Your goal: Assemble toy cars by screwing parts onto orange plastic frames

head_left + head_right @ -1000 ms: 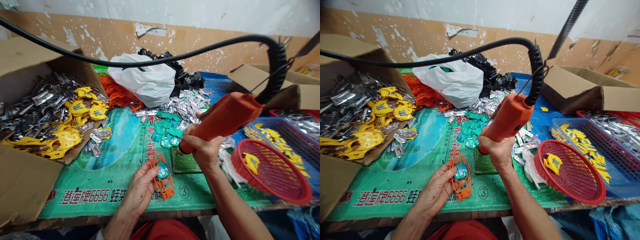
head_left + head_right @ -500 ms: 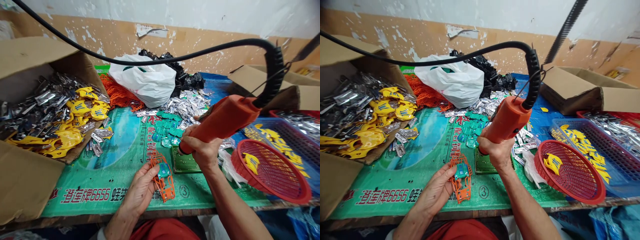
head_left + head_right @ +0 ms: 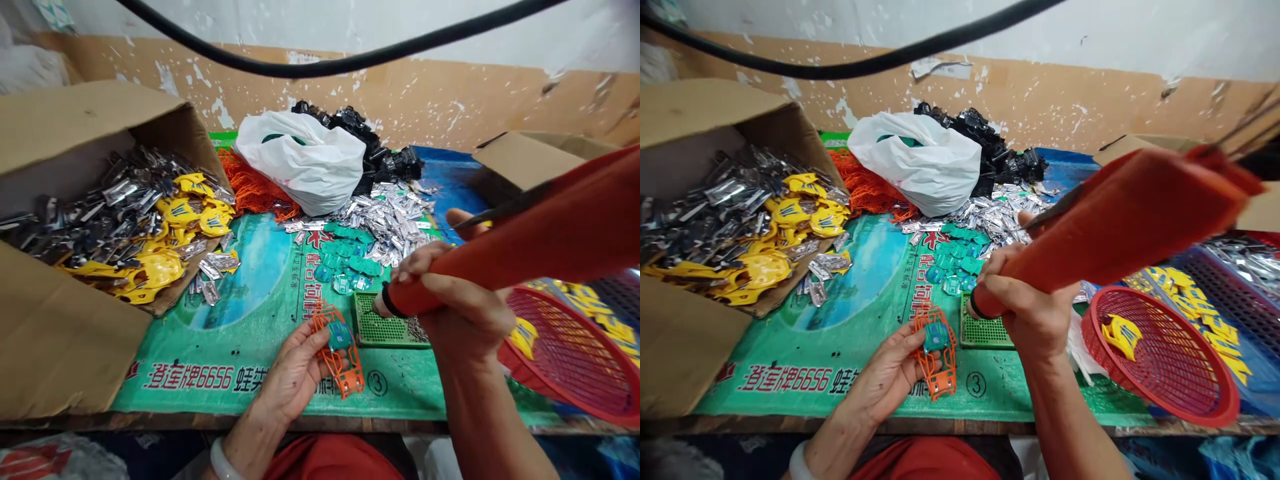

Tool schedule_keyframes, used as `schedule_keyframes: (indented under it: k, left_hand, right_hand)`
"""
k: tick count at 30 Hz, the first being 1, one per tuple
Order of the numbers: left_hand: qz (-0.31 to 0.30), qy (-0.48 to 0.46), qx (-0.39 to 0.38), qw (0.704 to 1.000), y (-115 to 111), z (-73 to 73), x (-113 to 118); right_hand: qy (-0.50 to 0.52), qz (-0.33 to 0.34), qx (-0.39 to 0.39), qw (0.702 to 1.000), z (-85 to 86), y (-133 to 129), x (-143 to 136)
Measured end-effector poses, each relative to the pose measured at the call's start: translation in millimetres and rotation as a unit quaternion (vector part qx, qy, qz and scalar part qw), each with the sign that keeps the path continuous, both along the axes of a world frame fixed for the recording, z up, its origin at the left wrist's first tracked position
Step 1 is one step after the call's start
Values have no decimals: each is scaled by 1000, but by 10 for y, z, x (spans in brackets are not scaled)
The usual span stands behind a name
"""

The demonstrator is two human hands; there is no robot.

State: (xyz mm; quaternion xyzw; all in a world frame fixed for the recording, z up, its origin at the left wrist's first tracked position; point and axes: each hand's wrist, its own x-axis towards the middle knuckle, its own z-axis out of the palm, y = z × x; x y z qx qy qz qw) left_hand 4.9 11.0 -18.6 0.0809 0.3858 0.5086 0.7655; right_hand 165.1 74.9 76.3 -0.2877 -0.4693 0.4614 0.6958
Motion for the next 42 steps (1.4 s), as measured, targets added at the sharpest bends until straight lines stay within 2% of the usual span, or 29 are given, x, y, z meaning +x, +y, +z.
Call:
schedule_keyframes:
  k: [4,11,17,24,29,42]
  left_hand:
    - [-12,-3,16,1000,3,-4,2]
    - [-23,-1,39,999,-9,-14,-6]
    - [-18,-16,44,999,-7,-37,-14]
    - [-2,-20,27,999,-10,-35,12]
    - [-13,-17,27,999,-11,-26,25]
    - [-27,15,22,999,-6,-26,22]
  right_hand:
    - [14,64,-12,998,90,-244,-71]
    - [7,109,-20,994,35,-390,-192]
    - [-2,110,-30,993,-22,-390,-269]
    - [-13,130,-25,991,-59,-380,-233]
    - [-28,149,-24,988,-66,-385,-211]
    - [-80,117,-17,990,-90,-406,-249]
